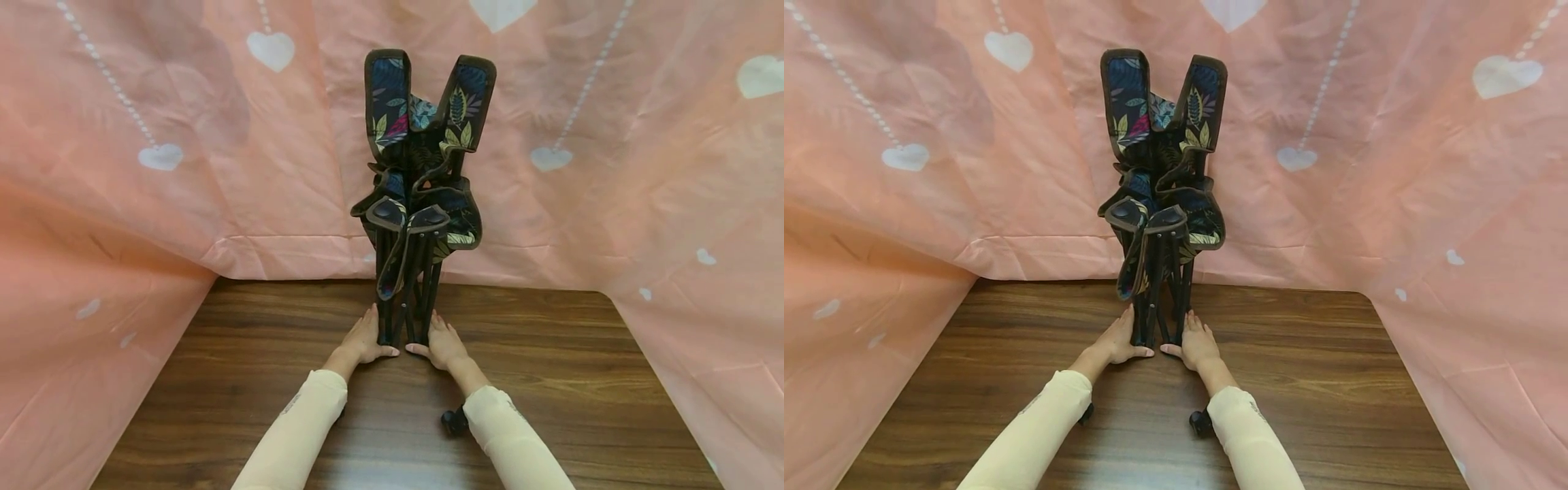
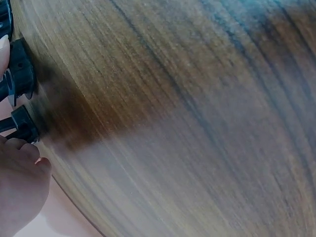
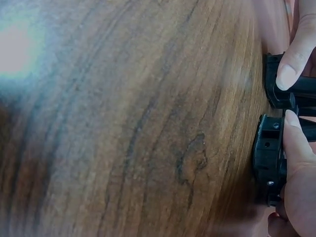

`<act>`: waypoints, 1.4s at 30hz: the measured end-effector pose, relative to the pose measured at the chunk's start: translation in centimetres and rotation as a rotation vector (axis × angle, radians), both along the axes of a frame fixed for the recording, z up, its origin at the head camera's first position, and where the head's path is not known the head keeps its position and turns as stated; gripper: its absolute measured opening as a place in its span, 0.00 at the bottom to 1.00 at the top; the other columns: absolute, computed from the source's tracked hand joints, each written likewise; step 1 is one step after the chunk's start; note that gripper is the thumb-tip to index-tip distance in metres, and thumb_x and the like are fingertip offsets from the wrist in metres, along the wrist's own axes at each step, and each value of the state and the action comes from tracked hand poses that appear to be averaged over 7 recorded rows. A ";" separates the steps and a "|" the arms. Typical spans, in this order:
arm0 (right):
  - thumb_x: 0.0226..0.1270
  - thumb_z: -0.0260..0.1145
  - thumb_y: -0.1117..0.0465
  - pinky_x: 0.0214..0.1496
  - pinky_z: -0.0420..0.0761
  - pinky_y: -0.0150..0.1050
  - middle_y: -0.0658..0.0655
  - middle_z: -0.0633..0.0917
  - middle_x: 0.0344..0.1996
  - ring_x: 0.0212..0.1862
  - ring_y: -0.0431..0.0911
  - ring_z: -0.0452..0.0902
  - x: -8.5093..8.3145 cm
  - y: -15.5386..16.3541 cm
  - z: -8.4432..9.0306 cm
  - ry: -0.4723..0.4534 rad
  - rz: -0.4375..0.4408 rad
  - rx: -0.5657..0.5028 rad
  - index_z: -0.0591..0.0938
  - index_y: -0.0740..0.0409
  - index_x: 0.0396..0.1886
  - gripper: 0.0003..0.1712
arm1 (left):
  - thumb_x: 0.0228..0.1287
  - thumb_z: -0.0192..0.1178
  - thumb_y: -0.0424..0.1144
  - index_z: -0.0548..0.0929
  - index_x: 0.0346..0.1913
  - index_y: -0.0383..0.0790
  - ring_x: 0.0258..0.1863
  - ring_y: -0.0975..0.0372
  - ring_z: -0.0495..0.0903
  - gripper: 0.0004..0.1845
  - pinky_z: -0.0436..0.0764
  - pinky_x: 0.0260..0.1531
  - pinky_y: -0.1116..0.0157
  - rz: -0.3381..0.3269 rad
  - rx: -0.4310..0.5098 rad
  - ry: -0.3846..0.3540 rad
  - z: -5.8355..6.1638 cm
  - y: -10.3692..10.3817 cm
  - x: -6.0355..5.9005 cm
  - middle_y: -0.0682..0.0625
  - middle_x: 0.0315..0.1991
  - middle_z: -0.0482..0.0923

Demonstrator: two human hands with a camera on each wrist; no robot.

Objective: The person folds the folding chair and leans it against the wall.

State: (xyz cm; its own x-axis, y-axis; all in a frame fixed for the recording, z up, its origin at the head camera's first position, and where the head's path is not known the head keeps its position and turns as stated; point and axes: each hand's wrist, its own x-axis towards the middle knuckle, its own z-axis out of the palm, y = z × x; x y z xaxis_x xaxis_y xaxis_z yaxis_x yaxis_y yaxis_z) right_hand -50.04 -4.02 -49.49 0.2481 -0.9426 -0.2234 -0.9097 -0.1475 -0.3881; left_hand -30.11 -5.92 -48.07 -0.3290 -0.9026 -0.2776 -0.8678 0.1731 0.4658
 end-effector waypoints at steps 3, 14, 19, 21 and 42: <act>0.68 0.54 0.36 0.78 0.52 0.56 0.72 0.51 0.75 0.76 0.61 0.50 0.0 -0.1 0.0 0.017 0.003 0.001 0.48 0.76 0.73 0.55 | 0.56 0.67 0.57 0.40 0.76 0.28 0.78 0.49 0.47 0.60 0.50 0.77 0.55 0.004 0.002 -0.005 0.1 0.1 0.1 0.34 0.77 0.45; 0.68 0.53 0.35 0.79 0.49 0.55 0.68 0.49 0.76 0.77 0.59 0.48 0.1 -0.1 0.3 0.060 0.004 0.032 0.49 0.72 0.75 0.54 | 0.57 0.67 0.56 0.39 0.76 0.30 0.78 0.51 0.45 0.60 0.49 0.78 0.55 0.011 0.012 -0.012 0.3 0.2 -0.1 0.37 0.77 0.44; 0.67 0.52 0.33 0.79 0.49 0.55 0.67 0.48 0.77 0.78 0.58 0.47 0.0 -0.3 0.0 0.090 0.002 0.034 0.48 0.70 0.75 0.55 | 0.57 0.67 0.56 0.39 0.76 0.31 0.78 0.51 0.46 0.60 0.49 0.78 0.55 0.031 0.010 0.010 0.5 0.4 0.0 0.38 0.78 0.45; 0.66 0.52 0.32 0.79 0.49 0.55 0.67 0.49 0.77 0.78 0.57 0.47 0.0 -0.4 -0.1 0.102 0.000 0.032 0.49 0.70 0.75 0.56 | 0.57 0.67 0.56 0.40 0.76 0.32 0.78 0.52 0.45 0.59 0.48 0.78 0.55 0.029 0.003 0.008 0.5 0.4 0.0 0.39 0.78 0.44; 0.67 0.51 0.32 0.79 0.54 0.50 0.68 0.52 0.76 0.77 0.57 0.48 0.0 -0.7 -0.3 0.157 0.026 -0.007 0.54 0.75 0.73 0.55 | 0.56 0.66 0.58 0.44 0.77 0.34 0.78 0.52 0.45 0.58 0.47 0.78 0.54 0.038 -0.027 -0.019 0.1 0.4 -0.2 0.42 0.78 0.45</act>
State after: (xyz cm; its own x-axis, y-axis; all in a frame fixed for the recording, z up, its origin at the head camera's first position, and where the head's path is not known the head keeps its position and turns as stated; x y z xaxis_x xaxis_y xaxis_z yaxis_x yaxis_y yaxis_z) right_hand -50.06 -4.73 -49.76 0.2349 -0.9380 -0.2550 -0.9550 -0.1738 -0.2403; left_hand -30.28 -5.56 -47.96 -0.2894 -0.9217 -0.2583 -0.8825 0.1525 0.4448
